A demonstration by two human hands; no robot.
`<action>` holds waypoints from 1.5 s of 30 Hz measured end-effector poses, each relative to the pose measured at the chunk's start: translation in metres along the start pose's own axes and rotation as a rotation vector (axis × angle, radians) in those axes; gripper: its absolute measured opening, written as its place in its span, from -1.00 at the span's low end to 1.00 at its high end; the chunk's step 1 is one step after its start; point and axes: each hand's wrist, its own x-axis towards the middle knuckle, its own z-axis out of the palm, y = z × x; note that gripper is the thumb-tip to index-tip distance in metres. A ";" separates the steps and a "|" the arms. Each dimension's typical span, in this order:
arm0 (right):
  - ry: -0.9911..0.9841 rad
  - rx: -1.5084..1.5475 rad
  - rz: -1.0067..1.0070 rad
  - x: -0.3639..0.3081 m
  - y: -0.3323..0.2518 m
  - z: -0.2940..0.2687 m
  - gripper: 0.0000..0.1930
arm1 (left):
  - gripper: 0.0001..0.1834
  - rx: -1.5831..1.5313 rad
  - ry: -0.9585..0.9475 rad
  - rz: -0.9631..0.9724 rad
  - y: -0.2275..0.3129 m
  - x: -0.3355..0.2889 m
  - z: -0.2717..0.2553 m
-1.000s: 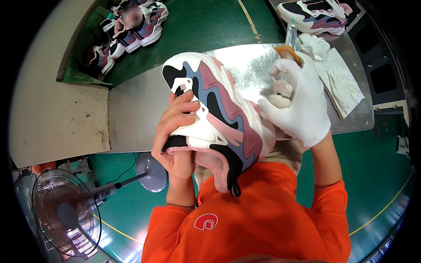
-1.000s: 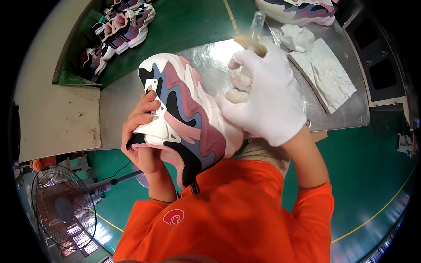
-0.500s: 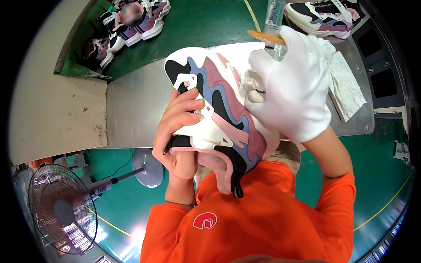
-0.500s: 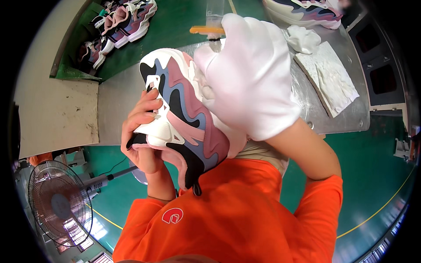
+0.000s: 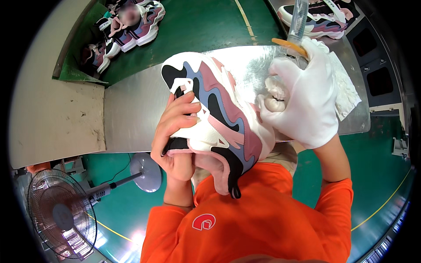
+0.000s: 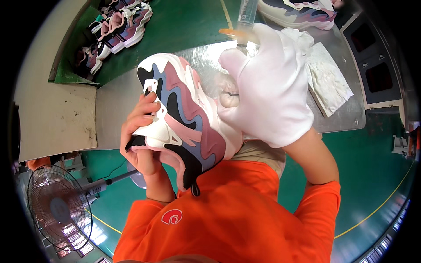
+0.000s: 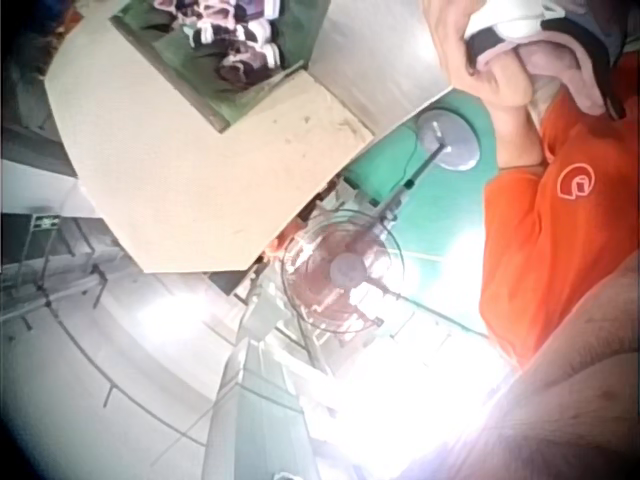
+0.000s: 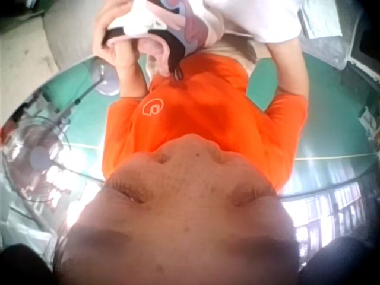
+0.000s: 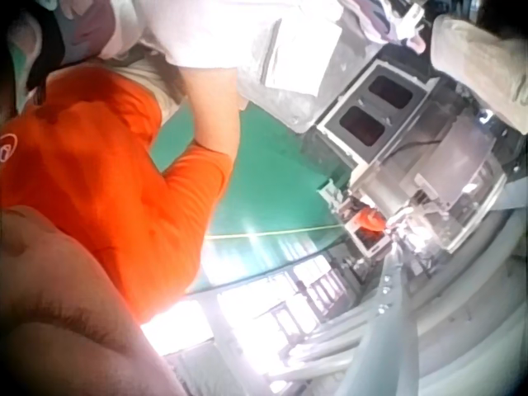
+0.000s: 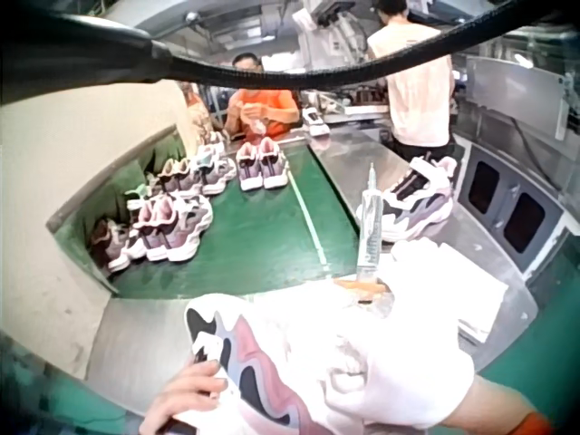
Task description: The person uses a syringe to apply glue to the sole and side seams of a sneaker. They handle the shoe with gloved hands, rotating it to access different areas, and then place it on a metal table. The process is repeated for multiple sneakers in a factory setting.
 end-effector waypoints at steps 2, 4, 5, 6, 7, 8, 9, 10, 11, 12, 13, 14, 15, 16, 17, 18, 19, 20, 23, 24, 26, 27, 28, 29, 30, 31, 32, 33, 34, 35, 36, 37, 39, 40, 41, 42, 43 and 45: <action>-0.019 -0.005 0.012 -0.004 0.002 0.000 -0.53 | -0.70 0.005 0.003 -0.006 0.000 -0.002 0.002; -0.011 0.107 0.060 -0.008 0.003 0.000 -0.54 | -0.69 -0.020 0.017 0.006 -0.001 -0.004 0.002; -0.017 0.135 0.083 -0.010 0.004 0.000 -0.54 | -0.69 -0.026 0.028 0.004 -0.001 -0.005 0.002; -0.021 0.206 0.131 -0.012 0.004 -0.001 -0.54 | -0.69 -0.031 0.034 0.006 -0.002 -0.007 0.001; -0.034 0.259 0.182 -0.015 0.004 -0.001 -0.53 | -0.68 -0.032 0.044 0.002 -0.002 -0.009 0.000; -0.035 0.314 0.223 -0.018 0.004 -0.002 -0.52 | -0.68 -0.030 0.054 0.000 -0.002 -0.011 0.000; -0.022 0.317 0.251 -0.020 0.004 -0.001 -0.51 | -0.68 -0.034 0.061 -0.003 -0.003 -0.012 -0.001; 0.002 0.321 0.269 -0.023 0.004 0.001 -0.50 | -0.68 -0.036 0.066 -0.004 -0.004 -0.014 -0.001; 0.007 0.316 0.291 -0.026 0.005 0.002 -0.49 | -0.68 -0.036 0.071 -0.005 -0.004 -0.014 -0.002; 0.012 0.310 0.313 -0.029 0.006 0.004 -0.48 | -0.69 -0.039 0.070 -0.005 -0.004 -0.015 -0.003; 0.000 0.295 0.338 -0.033 0.007 0.005 -0.47 | -0.70 -0.040 0.068 -0.003 -0.004 -0.014 -0.003; -0.015 0.294 0.357 -0.037 0.009 0.006 -0.46 | -0.70 -0.039 0.066 0.000 -0.004 -0.013 -0.003; -0.010 0.287 0.369 -0.041 0.011 0.007 -0.44 | -0.71 -0.041 0.063 0.000 -0.004 -0.013 -0.003; -0.006 0.295 0.374 -0.045 0.013 0.007 -0.42 | -0.72 -0.041 0.061 0.001 -0.004 -0.012 -0.003; 0.006 0.322 0.381 -0.049 0.015 0.007 -0.39 | -0.73 -0.040 0.058 0.002 -0.003 -0.011 -0.002; 0.019 0.350 0.388 -0.053 0.018 0.006 -0.36 | -0.74 -0.037 0.053 0.000 -0.002 -0.010 -0.002; 0.040 0.396 0.396 -0.057 0.020 0.006 -0.32 | -0.75 -0.035 0.049 -0.002 -0.001 -0.009 -0.001; 0.050 0.456 0.425 -0.060 0.022 0.004 -0.27 | -0.76 -0.032 0.045 -0.005 -0.001 -0.008 0.000; 0.063 0.633 0.543 -0.071 0.025 -0.002 -0.07 | -0.79 -0.037 0.049 -0.005 0.000 -0.007 0.002; 0.075 0.633 0.590 -0.075 0.026 -0.003 0.01 | -0.79 -0.043 0.049 0.001 0.000 -0.007 0.003; 0.146 0.651 0.644 -0.082 0.026 -0.003 0.12 | -0.79 -0.051 0.052 0.004 0.001 -0.006 0.003; 0.189 0.631 0.641 -0.085 0.026 -0.002 0.15 | -0.79 -0.053 0.055 0.000 0.001 -0.006 0.004; 0.172 0.644 0.689 -0.088 0.027 -0.002 0.16 | -0.79 -0.055 0.059 -0.004 0.000 -0.006 0.004; 0.136 0.639 0.721 -0.091 0.029 -0.002 0.17 | -0.78 -0.056 0.059 -0.007 0.000 -0.006 0.004; 0.127 0.666 0.767 -0.094 0.030 -0.002 0.18 | -0.78 -0.056 0.059 -0.009 0.000 -0.006 0.005; 0.091 0.661 0.786 -0.097 0.032 -0.001 0.19 | -0.78 -0.054 0.056 -0.011 0.000 -0.007 0.005; 0.084 0.689 0.817 -0.099 0.033 0.000 0.20 | -0.78 -0.052 0.052 -0.013 -0.001 -0.007 0.005; 0.078 0.717 0.848 -0.100 0.035 0.002 0.22 | -0.79 -0.054 0.051 -0.012 -0.001 -0.007 0.006; 0.162 0.722 0.818 -0.100 0.036 0.007 0.23 | -0.80 -0.055 0.050 -0.011 -0.001 -0.007 0.007; 0.156 0.723 0.861 -0.101 0.036 0.009 0.23 | -0.81 -0.055 0.051 -0.014 -0.001 -0.007 0.007; 0.151 0.724 0.903 -0.102 0.036 0.011 0.23 | -0.81 -0.040 0.041 -0.001 -0.002 -0.007 0.008; 0.146 0.726 0.944 -0.103 0.036 0.013 0.23 | -0.82 -0.022 0.034 0.007 -0.002 -0.007 0.008; 0.175 0.646 0.848 -0.105 0.036 0.019 0.19 | -0.83 -0.010 0.020 0.021 -0.002 -0.004 0.002; 0.168 0.630 0.836 -0.108 0.038 0.020 0.15 | -0.83 -0.012 0.011 0.030 -0.002 -0.003 0.002; 0.162 0.615 0.822 -0.110 0.039 0.020 0.11 | -0.83 -0.013 0.008 0.037 -0.002 -0.003 0.001; 0.164 0.554 0.779 -0.111 0.042 0.021 0.13 | -0.82 -0.019 0.005 0.033 -0.002 -0.003 0.003; 0.167 0.493 0.735 -0.112 0.046 0.022 0.14 | -0.81 -0.026 0.009 0.028 -0.002 -0.002 0.003; 0.181 0.433 0.687 -0.115 0.052 0.026 0.15 | -0.75 -0.059 0.011 0.013 -0.001 0.003 0.005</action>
